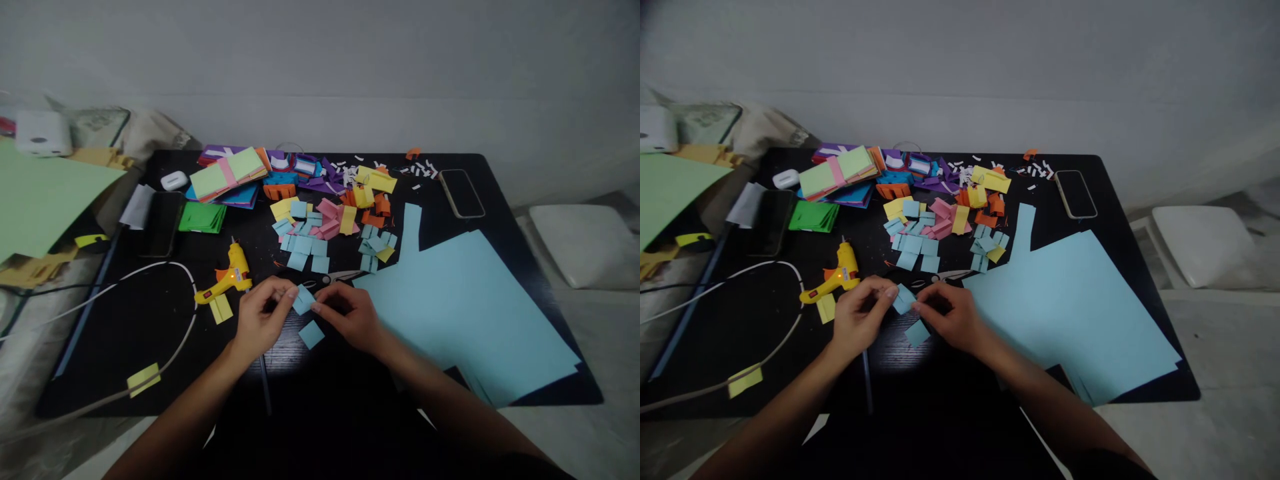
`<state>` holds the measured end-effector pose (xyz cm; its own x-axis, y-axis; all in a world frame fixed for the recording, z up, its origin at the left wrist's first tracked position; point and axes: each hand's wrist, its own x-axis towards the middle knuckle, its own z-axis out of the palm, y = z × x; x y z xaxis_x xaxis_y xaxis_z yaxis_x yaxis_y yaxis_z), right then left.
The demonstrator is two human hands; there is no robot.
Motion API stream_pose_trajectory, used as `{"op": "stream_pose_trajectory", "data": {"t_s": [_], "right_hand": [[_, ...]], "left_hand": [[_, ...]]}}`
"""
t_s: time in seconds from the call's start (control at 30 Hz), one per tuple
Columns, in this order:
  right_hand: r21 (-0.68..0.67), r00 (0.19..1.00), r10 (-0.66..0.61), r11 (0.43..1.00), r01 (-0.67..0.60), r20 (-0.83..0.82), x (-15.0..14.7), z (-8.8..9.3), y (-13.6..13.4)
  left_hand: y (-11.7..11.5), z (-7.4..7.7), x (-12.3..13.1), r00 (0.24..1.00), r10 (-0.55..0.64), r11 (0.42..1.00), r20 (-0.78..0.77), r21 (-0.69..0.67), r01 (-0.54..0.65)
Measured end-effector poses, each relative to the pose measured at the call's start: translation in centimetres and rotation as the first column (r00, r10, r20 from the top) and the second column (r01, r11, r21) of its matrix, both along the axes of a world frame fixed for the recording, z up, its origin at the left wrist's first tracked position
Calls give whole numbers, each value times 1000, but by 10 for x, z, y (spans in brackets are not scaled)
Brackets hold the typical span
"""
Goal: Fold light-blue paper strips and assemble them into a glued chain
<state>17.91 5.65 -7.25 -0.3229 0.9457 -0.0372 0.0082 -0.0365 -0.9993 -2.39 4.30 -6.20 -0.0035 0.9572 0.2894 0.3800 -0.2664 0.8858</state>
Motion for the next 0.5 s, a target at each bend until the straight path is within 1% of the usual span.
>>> {"op": "stream_pose_trajectory", "data": {"t_s": [0.13,0.2,0.33,0.43,0.5], "right_hand": [[-62,998,-34,998,30,-59,3,0,3],[-63,998,-24,998,20,-62,2,0,2],[-51,1000,13,999,-13,-9,0,1,-1],[-60,999,8,998,-6,39,0,2,0],[-71,999,-7,997,9,37,0,2,1]], "left_hand": [[1,-1,0,1000,-10,999,10,-30,10],[0,-1,0,1000,-20,999,-2,-32,20],[-2,1,3,1000,-20,1000,-17,-2,20],[-2,2,3,1000,-10,1000,-16,19,10],[-2,2,2,1000,-3,1000,-21,15,3]]}}
